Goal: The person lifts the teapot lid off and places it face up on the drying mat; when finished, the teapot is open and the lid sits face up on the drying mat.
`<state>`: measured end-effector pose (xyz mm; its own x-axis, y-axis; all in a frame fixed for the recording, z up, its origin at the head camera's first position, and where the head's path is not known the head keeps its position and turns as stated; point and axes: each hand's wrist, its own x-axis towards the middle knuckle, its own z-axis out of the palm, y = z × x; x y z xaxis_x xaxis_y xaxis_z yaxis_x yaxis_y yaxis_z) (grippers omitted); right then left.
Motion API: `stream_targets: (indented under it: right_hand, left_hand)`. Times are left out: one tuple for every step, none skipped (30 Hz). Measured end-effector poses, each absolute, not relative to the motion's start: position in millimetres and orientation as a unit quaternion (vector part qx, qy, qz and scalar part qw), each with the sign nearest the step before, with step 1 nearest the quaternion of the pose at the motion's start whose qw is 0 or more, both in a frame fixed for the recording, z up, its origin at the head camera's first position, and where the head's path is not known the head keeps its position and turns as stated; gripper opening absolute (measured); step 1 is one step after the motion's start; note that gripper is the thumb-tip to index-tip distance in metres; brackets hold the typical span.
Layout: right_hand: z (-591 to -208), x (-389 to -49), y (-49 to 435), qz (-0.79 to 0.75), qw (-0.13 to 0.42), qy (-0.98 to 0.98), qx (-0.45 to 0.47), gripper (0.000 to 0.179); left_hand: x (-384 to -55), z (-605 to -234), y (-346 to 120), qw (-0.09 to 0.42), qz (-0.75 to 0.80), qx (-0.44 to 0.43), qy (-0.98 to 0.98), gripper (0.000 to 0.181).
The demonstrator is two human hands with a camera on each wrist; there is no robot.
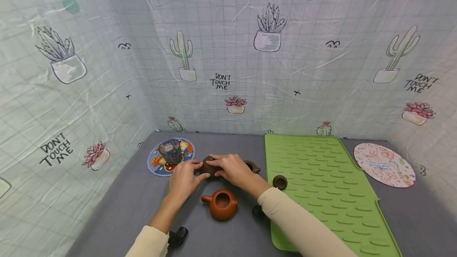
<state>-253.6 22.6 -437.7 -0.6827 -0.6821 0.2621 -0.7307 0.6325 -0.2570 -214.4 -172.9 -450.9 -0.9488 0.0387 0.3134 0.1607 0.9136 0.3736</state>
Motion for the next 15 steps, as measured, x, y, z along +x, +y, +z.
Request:
stream_targets:
  right_hand:
    - [-438.0, -253.6, 22.9, 0.175, 0.071, -0.901, 0.39, 0.05]
    - [-438.3, -253.7, 23.1, 0.177, 0.071, -0.902, 0.388, 0.051]
    - [-438.7, -253.8, 23.4, 0.18, 0.073, -0.902, 0.386, 0.052]
    - [-439.1, -253.9, 23.7, 0.183, 0.073, -0.902, 0.385, 0.053]
    - [-439.4, -254.0, 24.0, 0.189, 0.073, -0.901, 0.384, 0.053]
    - [-439.5, -254.2, 24.3, 0.194, 0.071, -0.9, 0.384, 0.054]
    - [-439.7, -254.5, 24.7, 0.2, 0.069, -0.898, 0.386, 0.055]
    - [-439.7, -254.8, 25.0, 0.206, 0.065, -0.896, 0.388, 0.055]
    - [-439.7, -255.2, 25.5, 0.211, 0.061, -0.895, 0.389, 0.056]
    - [-439.7, -255.6, 26.2, 0.219, 0.057, -0.892, 0.391, 0.056]
    - [-439.7, -256.1, 27.0, 0.226, 0.054, -0.89, 0.392, 0.057]
    - [-439.6, -256.5, 27.7, 0.232, 0.052, -0.888, 0.393, 0.057]
    - [-439.4, -256.9, 28.7, 0.237, 0.052, -0.887, 0.394, 0.057]
    - [-439.1, -257.3, 29.6, 0.245, 0.052, -0.884, 0.395, 0.056]
    - [-438.7, -257.7, 30.6, 0.252, 0.055, -0.882, 0.395, 0.056]
  left_hand:
    - [-214.4, -450.7, -172.8, 0.151, -0.2, -0.053, -0.967, 0.047]
    - [-214.5, -450.6, -172.8, 0.151, -0.198, -0.056, -0.967, 0.048]
    - [-214.5, -450.3, -172.8, 0.151, -0.196, -0.058, -0.967, 0.048]
    - [-214.4, -450.1, -172.8, 0.151, -0.194, -0.06, -0.967, 0.048]
    - [-214.3, -450.0, -172.9, 0.15, -0.193, -0.063, -0.968, 0.049]
    - [-214.1, -450.0, -173.2, 0.15, -0.191, -0.065, -0.968, 0.049]
    - [-213.9, -450.1, -173.6, 0.148, -0.191, -0.065, -0.968, 0.049]
    - [-213.6, -450.2, -174.0, 0.147, -0.191, -0.065, -0.968, 0.05]
    - [-213.2, -450.3, -174.4, 0.146, -0.191, -0.065, -0.968, 0.05]
    - [-212.8, -450.6, -174.8, 0.145, -0.192, -0.065, -0.968, 0.05]
    - [-212.4, -450.8, -175.2, 0.144, -0.193, -0.066, -0.968, 0.05]
    - [-212.0, -450.9, -175.4, 0.144, -0.195, -0.067, -0.968, 0.05]
    - [-211.7, -451.2, -175.7, 0.144, -0.198, -0.067, -0.967, 0.05]
    - [-211.4, -451.1, -175.8, 0.145, -0.202, -0.069, -0.966, 0.05]
    - [-211.3, -451.1, -175.9, 0.146, -0.205, -0.071, -0.965, 0.049]
